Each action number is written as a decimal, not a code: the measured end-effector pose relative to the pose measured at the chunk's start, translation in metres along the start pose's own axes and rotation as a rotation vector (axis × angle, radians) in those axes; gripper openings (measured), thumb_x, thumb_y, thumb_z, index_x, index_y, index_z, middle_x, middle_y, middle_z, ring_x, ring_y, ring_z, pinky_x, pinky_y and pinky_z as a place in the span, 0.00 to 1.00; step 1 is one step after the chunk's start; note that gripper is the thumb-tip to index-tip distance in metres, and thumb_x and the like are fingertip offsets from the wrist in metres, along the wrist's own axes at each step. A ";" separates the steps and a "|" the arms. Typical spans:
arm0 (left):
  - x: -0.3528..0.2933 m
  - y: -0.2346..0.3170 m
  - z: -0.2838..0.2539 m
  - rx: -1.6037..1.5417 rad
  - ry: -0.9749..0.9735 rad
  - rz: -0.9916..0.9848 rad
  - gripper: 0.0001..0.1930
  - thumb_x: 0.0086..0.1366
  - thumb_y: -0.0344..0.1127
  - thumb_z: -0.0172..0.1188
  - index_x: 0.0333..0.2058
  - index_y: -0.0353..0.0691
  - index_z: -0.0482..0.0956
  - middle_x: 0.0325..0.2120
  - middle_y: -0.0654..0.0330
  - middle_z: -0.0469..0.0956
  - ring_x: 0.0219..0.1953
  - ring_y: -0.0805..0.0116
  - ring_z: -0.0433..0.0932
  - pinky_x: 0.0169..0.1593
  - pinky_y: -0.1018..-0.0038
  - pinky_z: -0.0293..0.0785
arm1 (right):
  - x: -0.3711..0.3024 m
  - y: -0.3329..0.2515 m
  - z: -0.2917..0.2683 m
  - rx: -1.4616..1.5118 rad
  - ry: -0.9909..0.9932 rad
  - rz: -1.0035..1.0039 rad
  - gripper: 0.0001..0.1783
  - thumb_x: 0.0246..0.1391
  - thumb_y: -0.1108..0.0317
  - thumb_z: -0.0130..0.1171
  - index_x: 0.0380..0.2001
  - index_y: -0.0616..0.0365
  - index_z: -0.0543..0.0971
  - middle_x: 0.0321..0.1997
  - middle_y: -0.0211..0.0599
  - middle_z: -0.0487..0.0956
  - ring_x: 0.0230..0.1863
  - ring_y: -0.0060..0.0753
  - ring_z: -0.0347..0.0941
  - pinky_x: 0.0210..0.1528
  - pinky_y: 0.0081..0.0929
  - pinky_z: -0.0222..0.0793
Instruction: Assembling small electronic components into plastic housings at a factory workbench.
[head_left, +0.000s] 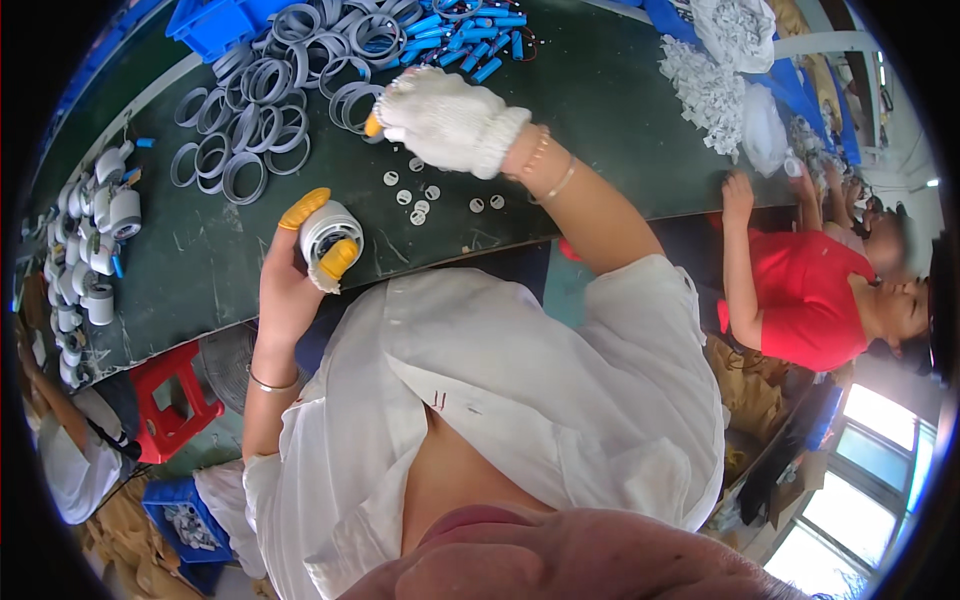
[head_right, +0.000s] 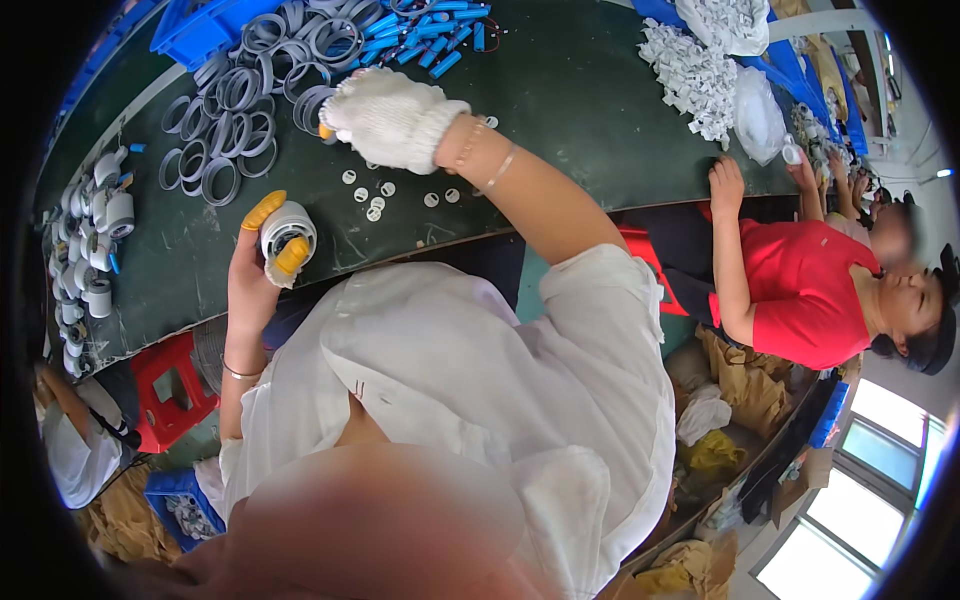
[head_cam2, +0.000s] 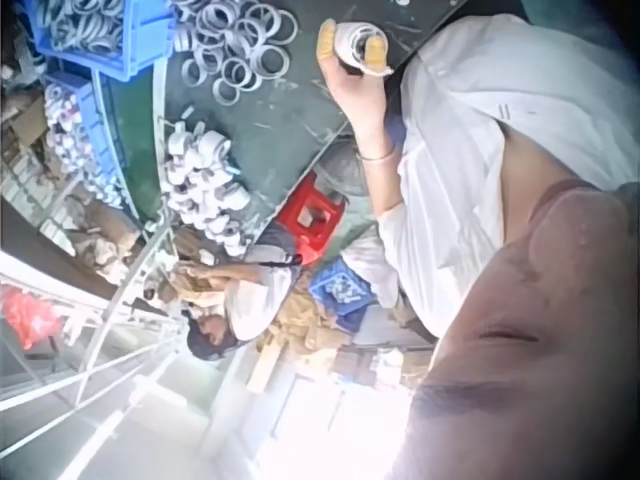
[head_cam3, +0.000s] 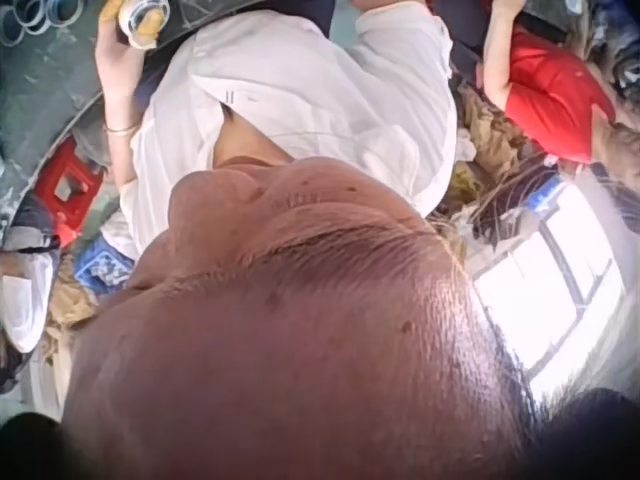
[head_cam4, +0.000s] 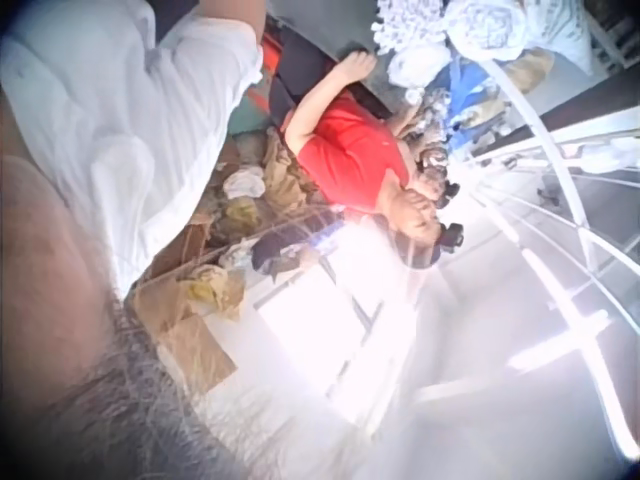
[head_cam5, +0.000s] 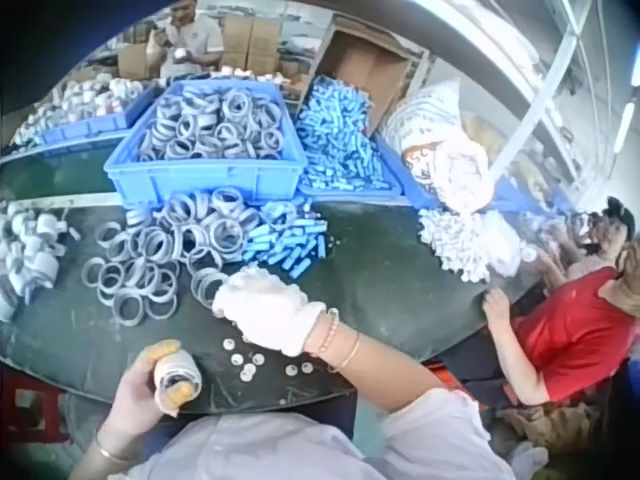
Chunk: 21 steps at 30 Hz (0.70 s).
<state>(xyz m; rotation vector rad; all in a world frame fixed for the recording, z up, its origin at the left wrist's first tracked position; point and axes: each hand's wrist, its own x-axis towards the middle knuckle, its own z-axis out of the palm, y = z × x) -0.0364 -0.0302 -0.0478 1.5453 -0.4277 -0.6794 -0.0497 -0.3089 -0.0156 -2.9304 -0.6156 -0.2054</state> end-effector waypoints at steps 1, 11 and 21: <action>0.003 0.003 0.003 0.096 -0.034 0.086 0.31 0.57 0.27 0.68 0.60 0.39 0.68 0.46 0.61 0.75 0.47 0.74 0.74 0.51 0.76 0.72 | -0.010 -0.005 -0.007 0.077 0.048 0.068 0.08 0.48 0.68 0.58 0.33 0.58 0.77 0.36 0.43 0.77 0.42 0.49 0.74 0.46 0.39 0.71; 0.008 0.033 0.019 0.671 -0.037 0.384 0.34 0.47 0.31 0.73 0.56 0.49 0.72 0.43 0.57 0.76 0.34 0.57 0.80 0.39 0.70 0.77 | -0.056 -0.035 -0.033 0.433 0.263 0.139 0.07 0.47 0.70 0.60 0.33 0.57 0.78 0.50 0.33 0.78 0.45 0.46 0.71 0.50 0.39 0.67; 0.009 0.049 0.018 0.781 -0.224 0.587 0.30 0.46 0.34 0.73 0.52 0.50 0.76 0.44 0.59 0.76 0.28 0.60 0.78 0.32 0.68 0.76 | -0.062 -0.031 -0.030 0.803 0.116 -0.013 0.10 0.52 0.68 0.58 0.37 0.58 0.80 0.59 0.33 0.74 0.53 0.39 0.69 0.57 0.34 0.63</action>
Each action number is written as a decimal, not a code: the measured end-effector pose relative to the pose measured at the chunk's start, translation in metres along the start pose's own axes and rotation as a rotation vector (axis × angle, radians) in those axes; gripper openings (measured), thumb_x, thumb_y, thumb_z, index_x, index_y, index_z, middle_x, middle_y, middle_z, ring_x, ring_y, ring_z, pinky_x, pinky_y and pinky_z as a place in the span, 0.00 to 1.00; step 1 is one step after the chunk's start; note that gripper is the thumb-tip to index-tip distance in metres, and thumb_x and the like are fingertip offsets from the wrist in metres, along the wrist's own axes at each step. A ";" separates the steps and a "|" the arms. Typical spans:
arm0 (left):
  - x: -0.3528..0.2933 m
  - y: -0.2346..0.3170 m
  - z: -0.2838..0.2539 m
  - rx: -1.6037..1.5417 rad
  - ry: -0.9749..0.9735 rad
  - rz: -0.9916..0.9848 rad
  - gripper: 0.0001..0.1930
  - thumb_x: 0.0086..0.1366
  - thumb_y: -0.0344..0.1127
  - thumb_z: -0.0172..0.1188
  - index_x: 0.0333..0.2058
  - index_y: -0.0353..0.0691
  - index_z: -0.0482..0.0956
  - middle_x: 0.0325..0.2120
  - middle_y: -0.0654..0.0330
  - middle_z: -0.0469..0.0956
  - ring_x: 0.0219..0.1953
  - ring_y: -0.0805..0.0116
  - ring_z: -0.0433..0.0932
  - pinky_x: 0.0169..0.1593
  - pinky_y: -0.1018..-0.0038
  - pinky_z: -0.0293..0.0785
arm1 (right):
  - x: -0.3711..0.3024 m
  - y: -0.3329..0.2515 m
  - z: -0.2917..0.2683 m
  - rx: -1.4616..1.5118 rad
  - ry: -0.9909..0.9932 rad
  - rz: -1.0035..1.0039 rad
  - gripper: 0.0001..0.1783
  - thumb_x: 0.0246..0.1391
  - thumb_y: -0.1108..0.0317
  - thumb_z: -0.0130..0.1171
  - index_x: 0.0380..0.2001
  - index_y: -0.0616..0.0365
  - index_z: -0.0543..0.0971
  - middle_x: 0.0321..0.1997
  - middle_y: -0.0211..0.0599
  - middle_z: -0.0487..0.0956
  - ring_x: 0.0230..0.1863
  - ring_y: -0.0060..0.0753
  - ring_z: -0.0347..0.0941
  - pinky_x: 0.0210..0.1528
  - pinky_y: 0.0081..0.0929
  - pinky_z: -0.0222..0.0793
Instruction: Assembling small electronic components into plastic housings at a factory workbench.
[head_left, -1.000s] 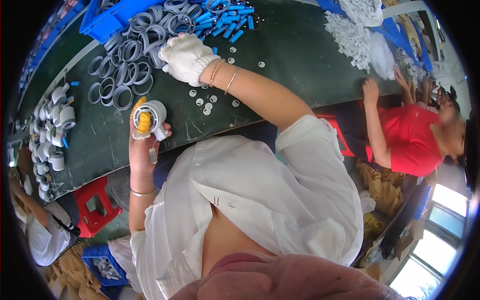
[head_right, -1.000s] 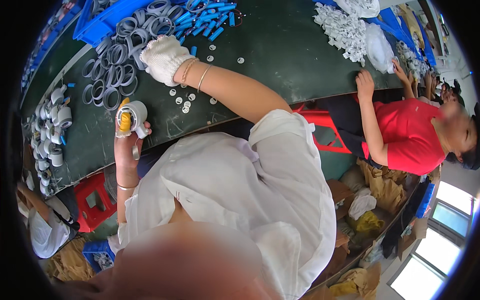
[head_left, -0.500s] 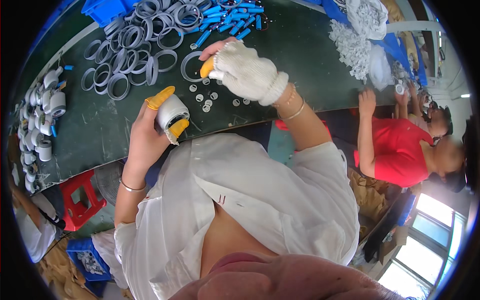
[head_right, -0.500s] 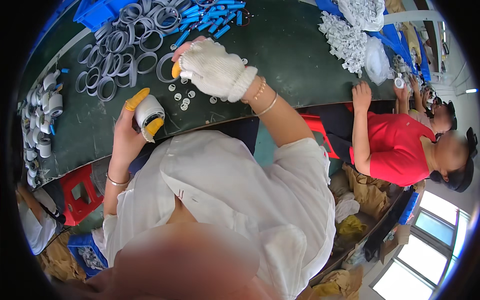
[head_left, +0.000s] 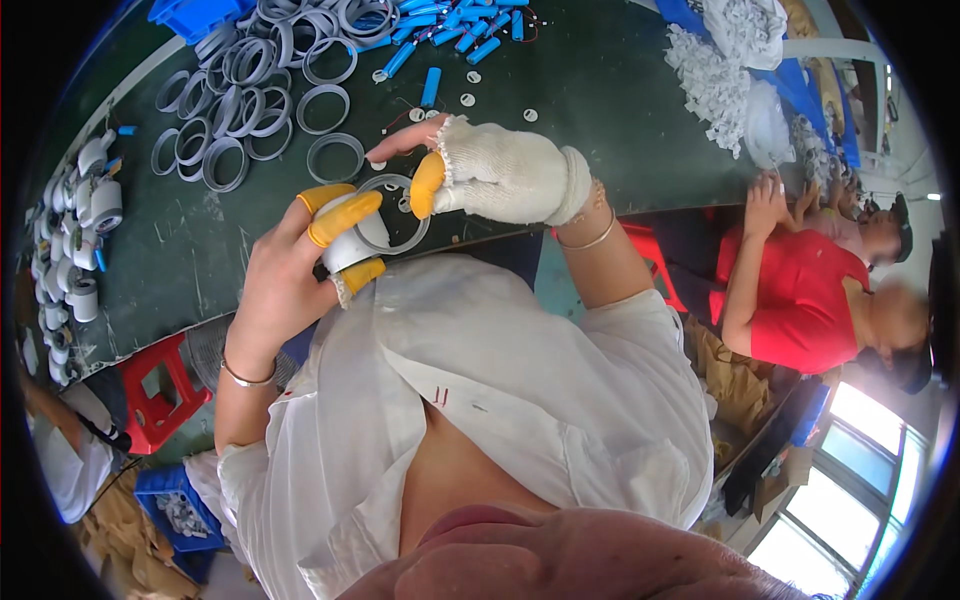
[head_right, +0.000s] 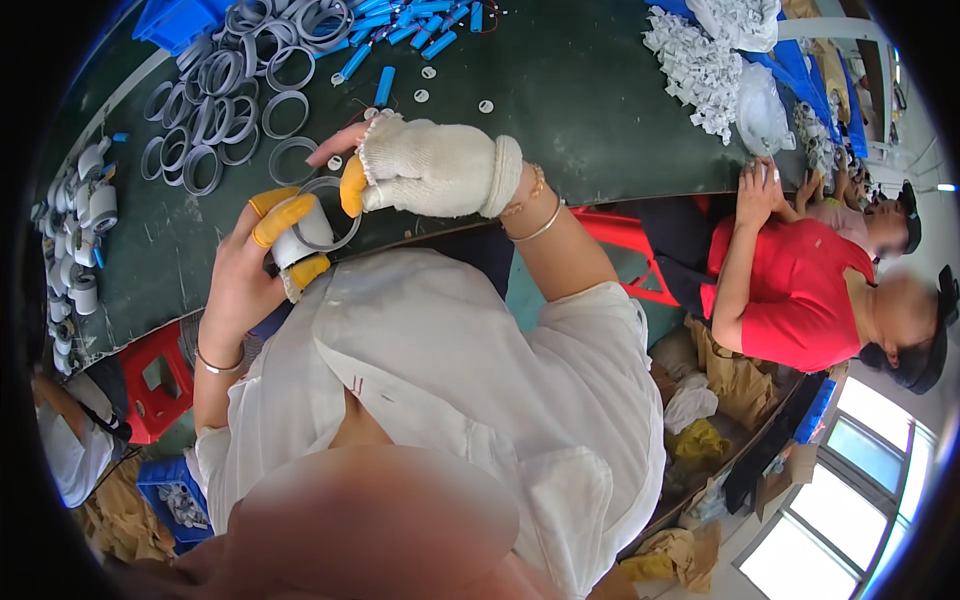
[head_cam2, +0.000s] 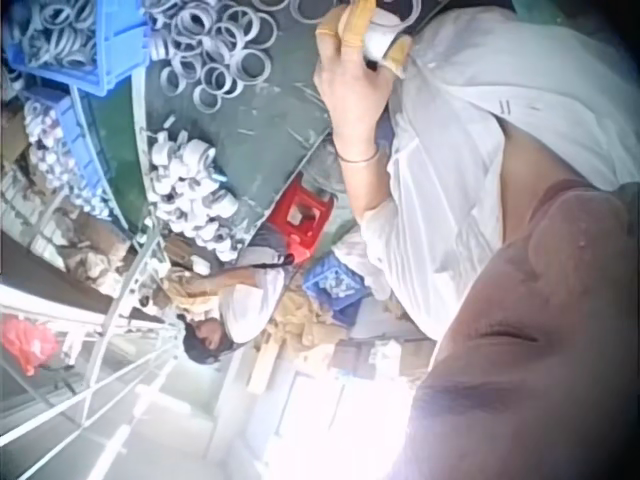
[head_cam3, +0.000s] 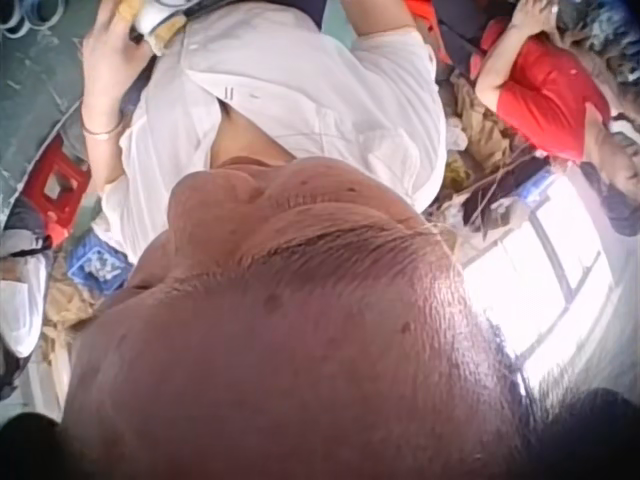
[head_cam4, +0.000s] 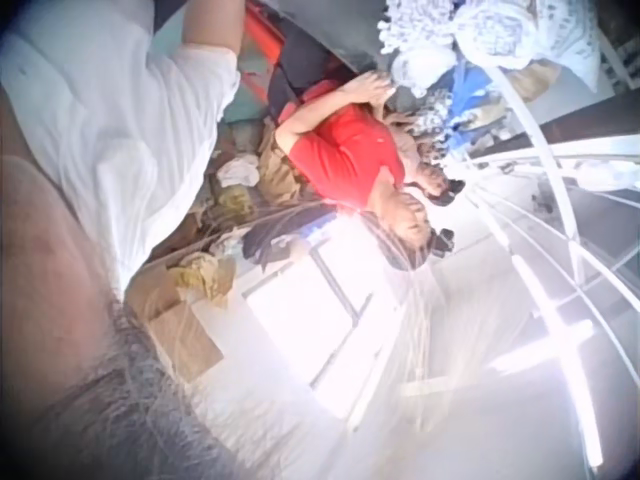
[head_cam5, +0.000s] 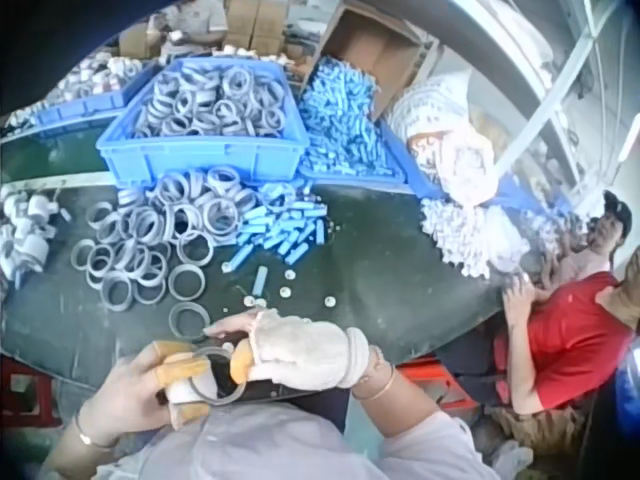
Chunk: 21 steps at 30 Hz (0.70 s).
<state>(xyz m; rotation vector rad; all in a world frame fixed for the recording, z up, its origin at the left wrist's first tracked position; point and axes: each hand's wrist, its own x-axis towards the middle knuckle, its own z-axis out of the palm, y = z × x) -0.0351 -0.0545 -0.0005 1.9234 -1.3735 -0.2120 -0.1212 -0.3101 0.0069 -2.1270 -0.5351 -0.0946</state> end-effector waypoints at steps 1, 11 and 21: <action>0.000 0.000 -0.001 -0.001 -0.002 -0.001 0.30 0.46 0.34 0.73 0.52 0.50 0.76 0.44 0.59 0.76 0.28 0.60 0.78 0.32 0.68 0.76 | 0.001 -0.002 -0.003 0.116 -0.071 0.091 0.11 0.53 0.68 0.58 0.40 0.57 0.80 0.59 0.33 0.74 0.55 0.39 0.69 0.58 0.33 0.63; 0.000 0.003 -0.002 0.118 0.012 -0.141 0.25 0.47 0.34 0.71 0.47 0.50 0.78 0.44 0.59 0.76 0.26 0.61 0.78 0.31 0.69 0.76 | 0.001 -0.035 0.003 -0.091 0.099 0.158 0.24 0.44 0.62 0.63 0.47 0.57 0.80 0.58 0.35 0.75 0.46 0.44 0.72 0.62 0.38 0.59; -0.010 -0.017 0.015 -0.653 0.157 -0.266 0.37 0.55 0.29 0.69 0.63 0.44 0.62 0.44 0.58 0.77 0.39 0.66 0.81 0.41 0.72 0.79 | 0.002 -0.037 0.012 -0.208 0.246 0.046 0.08 0.50 0.64 0.63 0.31 0.56 0.82 0.35 0.34 0.80 0.35 0.35 0.74 0.38 0.29 0.70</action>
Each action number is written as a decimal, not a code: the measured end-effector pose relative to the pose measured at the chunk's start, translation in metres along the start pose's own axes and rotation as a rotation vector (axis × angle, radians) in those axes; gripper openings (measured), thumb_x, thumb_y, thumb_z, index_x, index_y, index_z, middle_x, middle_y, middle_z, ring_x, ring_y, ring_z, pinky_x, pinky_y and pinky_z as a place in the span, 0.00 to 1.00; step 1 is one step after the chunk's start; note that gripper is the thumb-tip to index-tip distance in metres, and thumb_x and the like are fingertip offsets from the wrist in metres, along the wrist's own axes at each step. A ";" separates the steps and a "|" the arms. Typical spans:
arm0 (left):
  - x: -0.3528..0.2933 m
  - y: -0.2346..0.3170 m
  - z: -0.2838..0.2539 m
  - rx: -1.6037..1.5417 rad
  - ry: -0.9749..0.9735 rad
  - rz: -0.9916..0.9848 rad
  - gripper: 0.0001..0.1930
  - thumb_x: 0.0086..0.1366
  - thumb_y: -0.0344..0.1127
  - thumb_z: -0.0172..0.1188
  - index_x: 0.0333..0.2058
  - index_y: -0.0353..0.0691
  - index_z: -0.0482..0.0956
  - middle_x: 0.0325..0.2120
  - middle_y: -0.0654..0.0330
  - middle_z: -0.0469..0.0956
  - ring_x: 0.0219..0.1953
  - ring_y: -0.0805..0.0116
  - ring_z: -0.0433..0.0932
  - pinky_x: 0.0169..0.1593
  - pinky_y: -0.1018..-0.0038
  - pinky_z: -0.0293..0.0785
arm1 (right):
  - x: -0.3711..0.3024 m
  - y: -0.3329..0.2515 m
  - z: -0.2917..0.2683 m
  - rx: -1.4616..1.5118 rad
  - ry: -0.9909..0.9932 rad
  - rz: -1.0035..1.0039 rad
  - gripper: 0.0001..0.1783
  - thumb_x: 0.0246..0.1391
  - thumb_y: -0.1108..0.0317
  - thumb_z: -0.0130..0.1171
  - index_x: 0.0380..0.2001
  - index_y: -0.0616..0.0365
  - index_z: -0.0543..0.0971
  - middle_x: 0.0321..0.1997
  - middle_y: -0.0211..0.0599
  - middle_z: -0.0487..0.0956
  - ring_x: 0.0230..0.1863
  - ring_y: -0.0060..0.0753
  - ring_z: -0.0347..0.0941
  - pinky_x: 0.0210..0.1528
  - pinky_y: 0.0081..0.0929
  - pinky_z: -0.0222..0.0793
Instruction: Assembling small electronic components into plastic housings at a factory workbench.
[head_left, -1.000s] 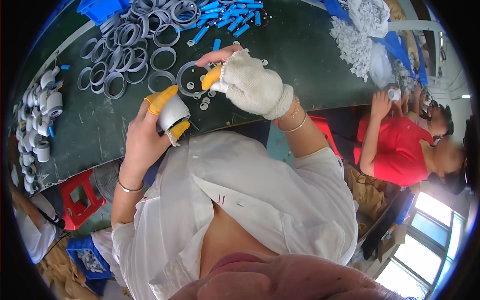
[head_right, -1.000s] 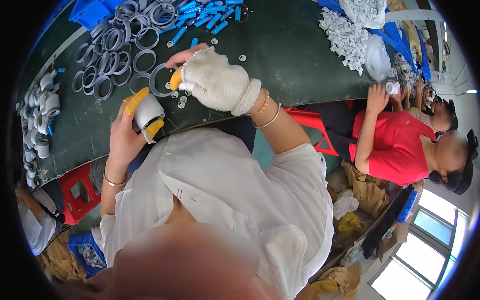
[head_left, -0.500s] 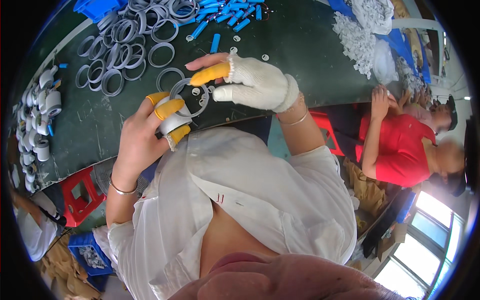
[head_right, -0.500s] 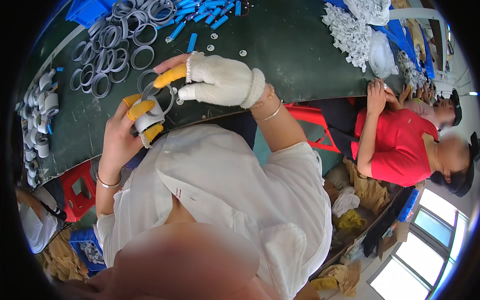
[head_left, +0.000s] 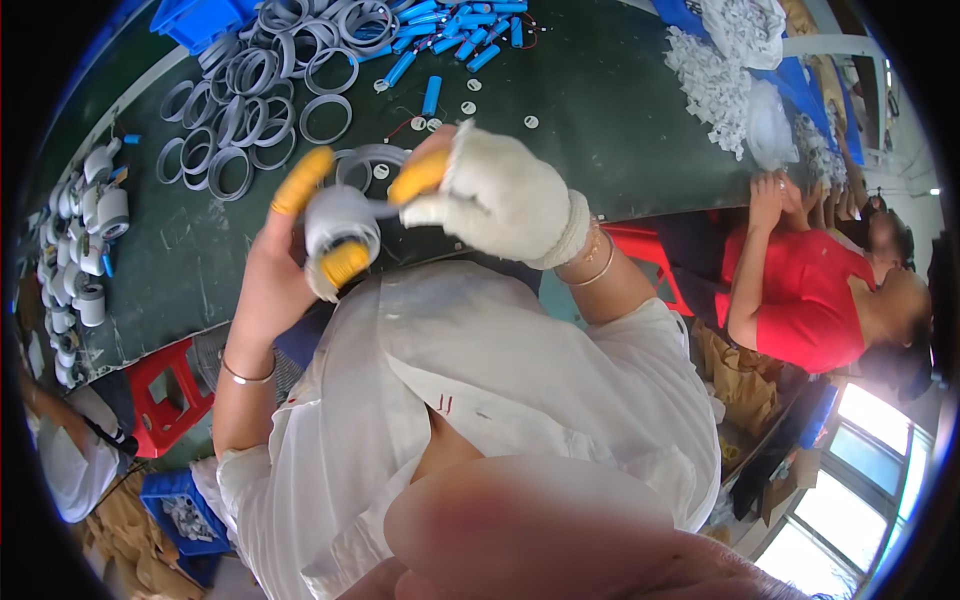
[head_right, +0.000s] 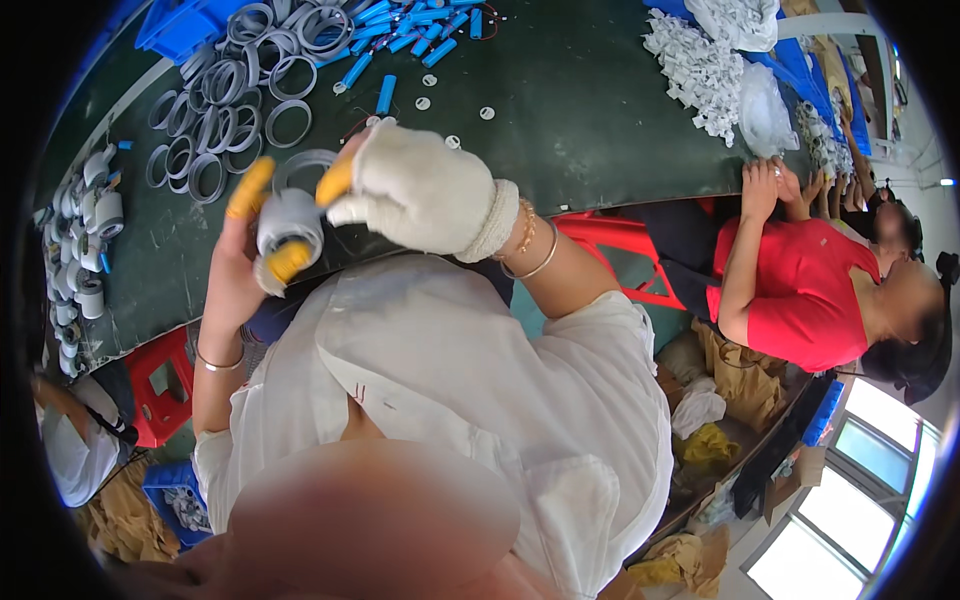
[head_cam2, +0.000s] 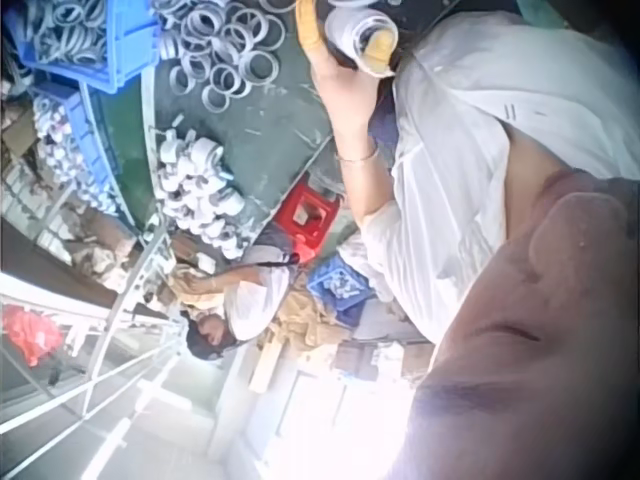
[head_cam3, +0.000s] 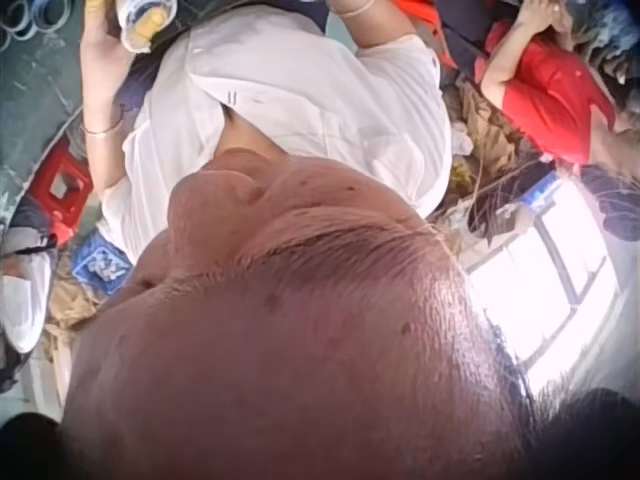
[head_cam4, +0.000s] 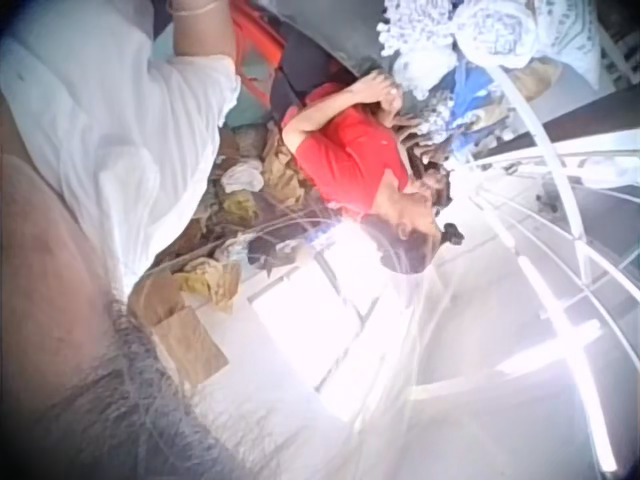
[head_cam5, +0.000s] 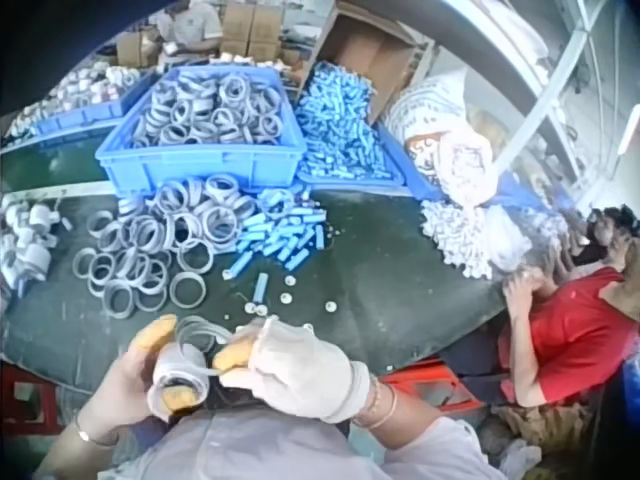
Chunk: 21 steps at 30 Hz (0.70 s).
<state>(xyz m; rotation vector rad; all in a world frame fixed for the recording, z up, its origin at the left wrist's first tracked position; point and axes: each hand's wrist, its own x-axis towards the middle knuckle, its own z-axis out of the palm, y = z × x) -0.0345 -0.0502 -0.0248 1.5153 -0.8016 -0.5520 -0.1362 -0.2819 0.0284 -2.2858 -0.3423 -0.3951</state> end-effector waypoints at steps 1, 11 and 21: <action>0.004 0.002 -0.007 -0.036 0.003 -0.199 0.37 0.62 0.32 0.63 0.67 0.46 0.54 0.45 0.56 0.76 0.37 0.68 0.80 0.39 0.76 0.79 | -0.001 -0.001 -0.002 0.161 -0.016 0.242 0.11 0.52 0.62 0.64 0.35 0.58 0.81 0.29 0.37 0.79 0.31 0.37 0.75 0.34 0.29 0.72; 0.006 0.009 0.019 -0.729 0.040 -0.255 0.51 0.53 0.41 0.73 0.69 0.50 0.47 0.59 0.56 0.64 0.56 0.57 0.72 0.54 0.62 0.76 | 0.005 -0.010 0.017 0.378 0.053 0.392 0.15 0.52 0.60 0.66 0.35 0.62 0.82 0.22 0.35 0.75 0.22 0.27 0.71 0.28 0.25 0.66; 0.004 0.009 0.023 -0.632 0.074 -0.313 0.52 0.51 0.28 0.73 0.69 0.51 0.48 0.58 0.58 0.66 0.57 0.60 0.71 0.53 0.63 0.77 | 0.002 -0.006 0.018 0.354 0.092 0.311 0.15 0.52 0.59 0.66 0.39 0.57 0.84 0.22 0.37 0.73 0.22 0.35 0.69 0.27 0.29 0.63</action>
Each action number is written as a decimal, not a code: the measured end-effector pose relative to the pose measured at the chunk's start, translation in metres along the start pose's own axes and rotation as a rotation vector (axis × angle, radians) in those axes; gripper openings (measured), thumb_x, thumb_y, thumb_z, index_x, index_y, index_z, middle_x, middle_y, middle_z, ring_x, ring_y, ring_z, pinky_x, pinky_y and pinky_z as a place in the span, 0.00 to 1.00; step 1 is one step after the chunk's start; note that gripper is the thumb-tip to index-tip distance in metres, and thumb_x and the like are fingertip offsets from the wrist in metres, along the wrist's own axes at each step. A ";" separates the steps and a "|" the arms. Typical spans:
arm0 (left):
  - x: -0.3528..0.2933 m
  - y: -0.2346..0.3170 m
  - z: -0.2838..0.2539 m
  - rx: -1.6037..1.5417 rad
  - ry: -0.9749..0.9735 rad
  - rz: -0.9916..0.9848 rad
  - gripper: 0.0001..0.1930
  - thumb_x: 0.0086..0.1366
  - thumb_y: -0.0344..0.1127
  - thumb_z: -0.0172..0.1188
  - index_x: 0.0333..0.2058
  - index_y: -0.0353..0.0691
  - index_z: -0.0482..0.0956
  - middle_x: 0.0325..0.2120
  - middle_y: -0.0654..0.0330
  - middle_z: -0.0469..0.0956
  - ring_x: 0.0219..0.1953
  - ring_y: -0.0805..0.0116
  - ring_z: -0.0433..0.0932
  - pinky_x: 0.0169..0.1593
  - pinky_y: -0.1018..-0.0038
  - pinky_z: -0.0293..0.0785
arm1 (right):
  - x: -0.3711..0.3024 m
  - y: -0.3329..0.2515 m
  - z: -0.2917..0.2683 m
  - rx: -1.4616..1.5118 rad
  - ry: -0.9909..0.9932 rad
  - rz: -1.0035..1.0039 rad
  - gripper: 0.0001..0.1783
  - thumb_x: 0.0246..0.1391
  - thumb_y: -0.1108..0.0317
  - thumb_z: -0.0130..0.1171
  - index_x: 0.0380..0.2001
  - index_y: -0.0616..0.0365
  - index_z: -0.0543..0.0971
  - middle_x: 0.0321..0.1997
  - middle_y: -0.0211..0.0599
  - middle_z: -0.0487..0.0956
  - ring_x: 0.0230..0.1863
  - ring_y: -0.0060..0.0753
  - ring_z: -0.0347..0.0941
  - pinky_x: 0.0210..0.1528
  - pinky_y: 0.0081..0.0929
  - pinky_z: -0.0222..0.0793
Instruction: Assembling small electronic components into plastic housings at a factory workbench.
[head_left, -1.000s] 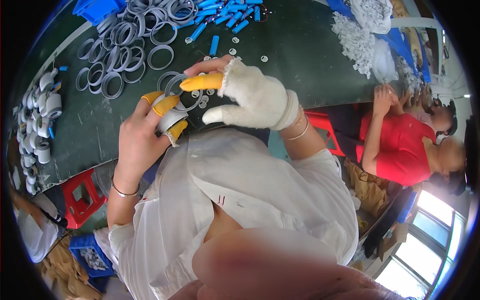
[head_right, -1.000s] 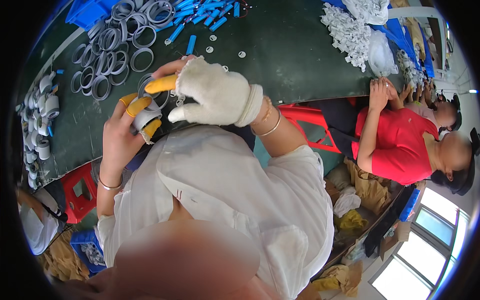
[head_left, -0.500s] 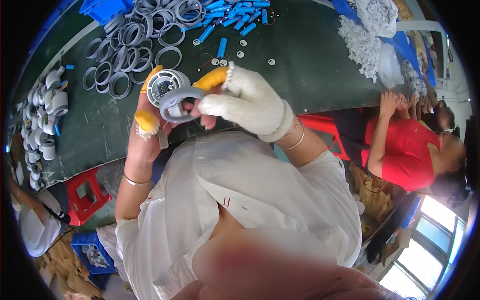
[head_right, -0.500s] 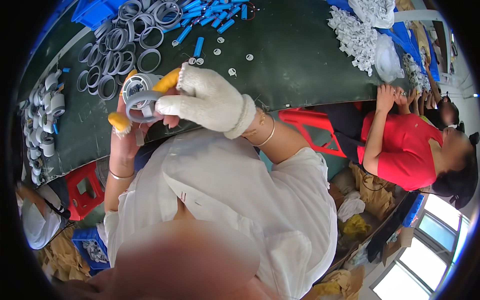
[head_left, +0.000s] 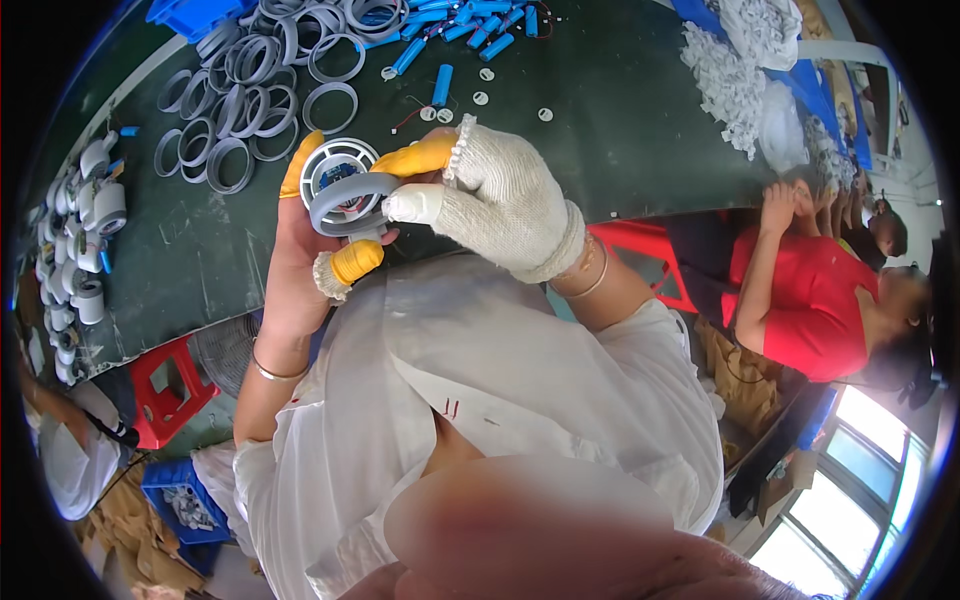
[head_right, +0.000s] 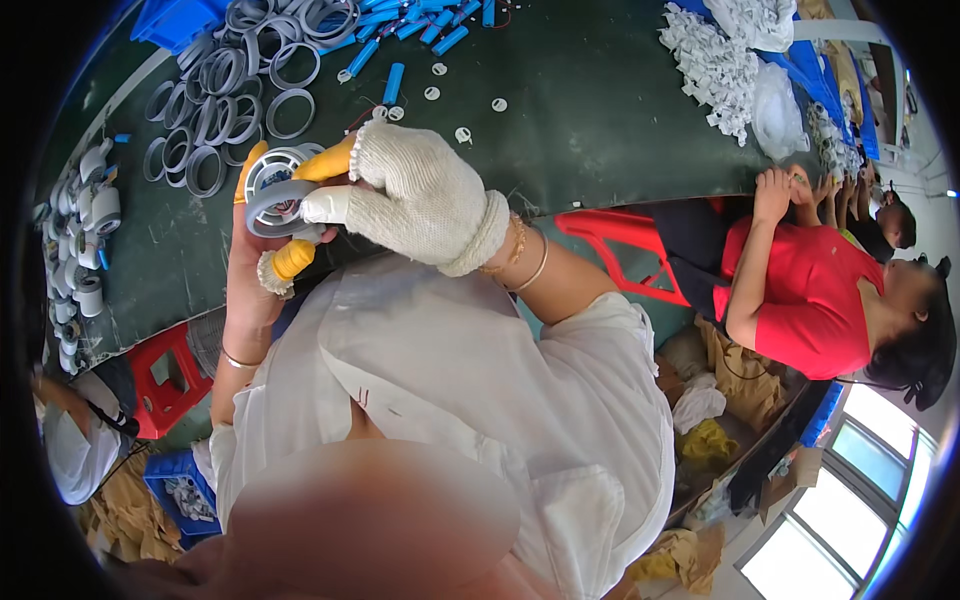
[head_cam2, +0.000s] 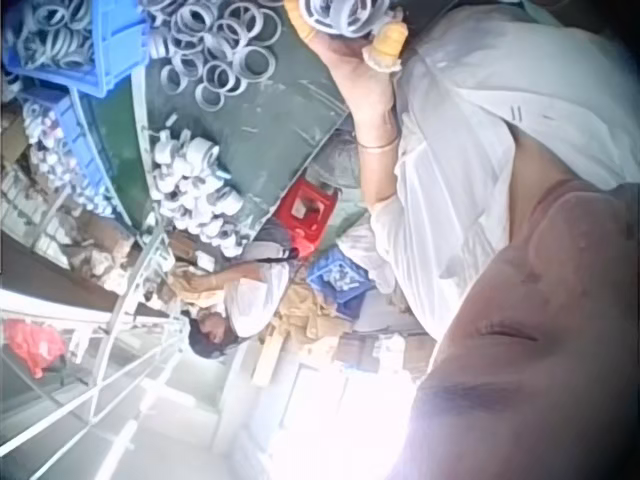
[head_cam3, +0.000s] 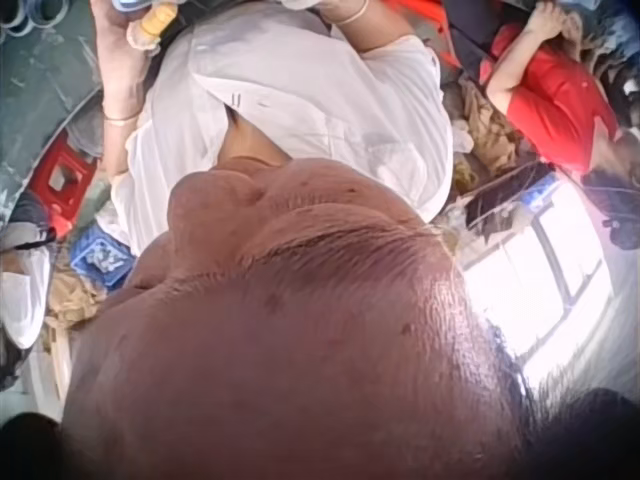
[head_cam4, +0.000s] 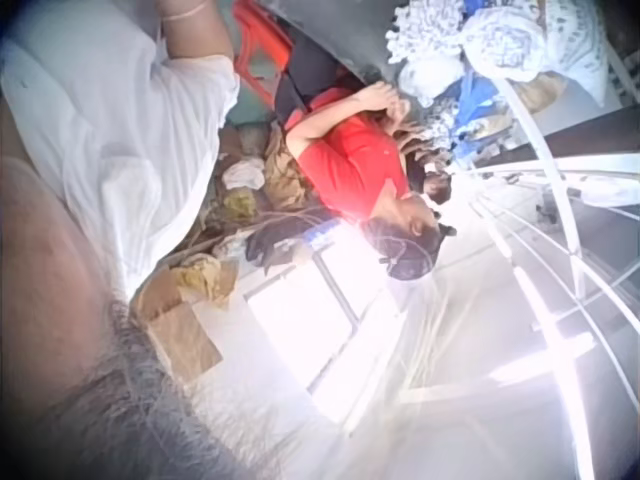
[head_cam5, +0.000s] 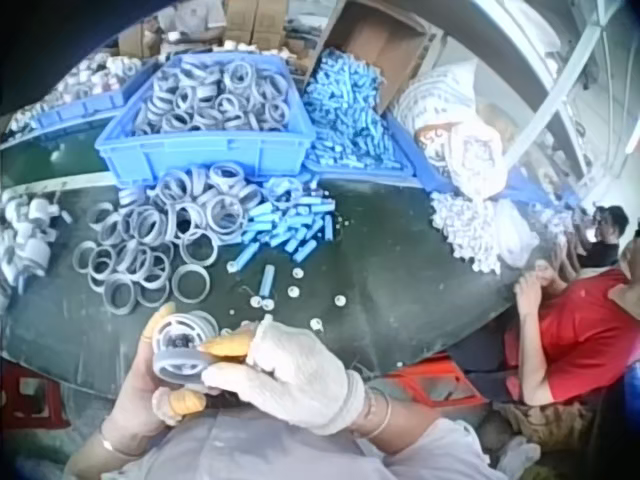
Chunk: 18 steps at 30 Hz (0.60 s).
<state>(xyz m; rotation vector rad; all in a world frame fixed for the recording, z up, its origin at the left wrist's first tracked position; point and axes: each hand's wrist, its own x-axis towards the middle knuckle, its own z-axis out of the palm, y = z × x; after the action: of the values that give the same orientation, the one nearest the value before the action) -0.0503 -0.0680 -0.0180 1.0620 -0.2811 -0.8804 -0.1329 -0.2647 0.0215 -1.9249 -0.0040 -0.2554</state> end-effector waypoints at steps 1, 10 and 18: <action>0.000 -0.001 0.000 0.000 -0.001 -0.003 0.52 0.51 0.28 0.73 0.69 0.51 0.48 0.58 0.58 0.66 0.57 0.60 0.71 0.53 0.63 0.77 | 0.000 -0.001 -0.001 -0.003 0.008 -0.010 0.15 0.52 0.59 0.65 0.39 0.57 0.84 0.23 0.38 0.73 0.22 0.35 0.69 0.27 0.29 0.63; -0.001 -0.002 0.000 0.041 -0.028 0.022 0.51 0.51 0.29 0.73 0.69 0.51 0.48 0.58 0.58 0.65 0.56 0.60 0.71 0.52 0.64 0.78 | 0.004 -0.001 -0.001 -0.077 0.015 -0.113 0.15 0.51 0.58 0.65 0.34 0.60 0.83 0.24 0.40 0.75 0.25 0.40 0.73 0.32 0.32 0.67; -0.001 -0.013 0.000 0.107 -0.031 0.080 0.42 0.54 0.19 0.67 0.65 0.42 0.56 0.58 0.56 0.66 0.58 0.64 0.69 0.55 0.68 0.75 | 0.002 0.004 0.004 -0.041 0.222 -0.123 0.20 0.46 0.60 0.70 0.40 0.59 0.79 0.36 0.42 0.77 0.35 0.44 0.73 0.37 0.30 0.70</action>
<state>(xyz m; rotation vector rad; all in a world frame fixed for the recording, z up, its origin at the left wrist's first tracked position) -0.0572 -0.0702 -0.0288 1.1289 -0.3973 -0.8175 -0.1298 -0.2631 0.0165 -1.9298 0.0303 -0.5549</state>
